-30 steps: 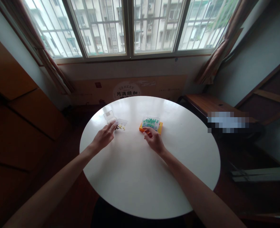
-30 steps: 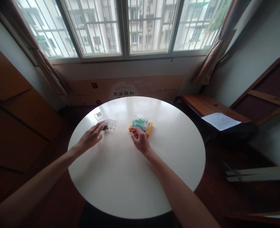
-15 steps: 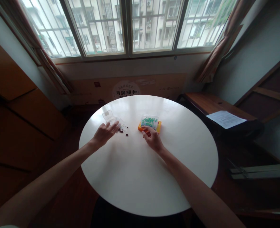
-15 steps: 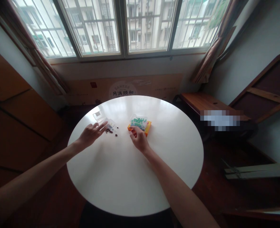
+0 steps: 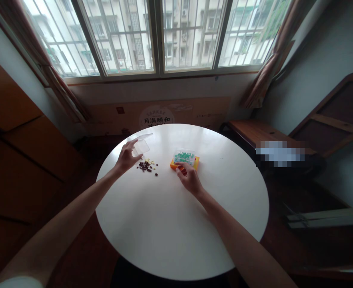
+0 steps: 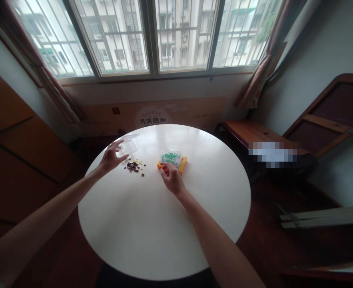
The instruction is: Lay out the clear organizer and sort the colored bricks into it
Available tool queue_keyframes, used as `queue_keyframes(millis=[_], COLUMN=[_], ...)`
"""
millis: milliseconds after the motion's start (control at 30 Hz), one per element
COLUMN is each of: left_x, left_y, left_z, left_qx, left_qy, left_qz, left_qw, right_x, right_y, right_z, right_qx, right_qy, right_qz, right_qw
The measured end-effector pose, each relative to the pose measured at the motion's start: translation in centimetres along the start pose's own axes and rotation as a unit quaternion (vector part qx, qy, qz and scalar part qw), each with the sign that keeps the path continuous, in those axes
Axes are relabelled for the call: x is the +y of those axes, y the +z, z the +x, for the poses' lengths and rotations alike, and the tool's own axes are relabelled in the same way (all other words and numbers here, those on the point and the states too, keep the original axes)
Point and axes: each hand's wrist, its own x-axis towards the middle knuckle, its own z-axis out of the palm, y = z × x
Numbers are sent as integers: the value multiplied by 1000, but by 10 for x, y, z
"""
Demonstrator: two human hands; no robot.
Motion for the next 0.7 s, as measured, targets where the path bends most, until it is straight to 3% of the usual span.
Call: queue_keyframes(millis=[167,267,367,500,700], left_x=[-8,-7,-5,-4,-5], left_y=[44,69,85,94,93], left_z=[34,42,46,50,57], left_qx=[-49,-71,-95,-120,-138], left_qy=[-146,-175,-184,-191,-242], left_qz=[-161,-177,-168,-116,-101], left_qw=[975,966,964,967,955], right_x=[4,5,6,12,28], right_y=[0,-6,-19,-33,-29], right_z=[0,2,7,15,18], right_qx=[-5,-1,55,114,39], right_qy=[-10,-59,-132,-145,-86], right_qz=[-5,-36,-114,-237,-309], right_qw=[1000,998,983,954,946])
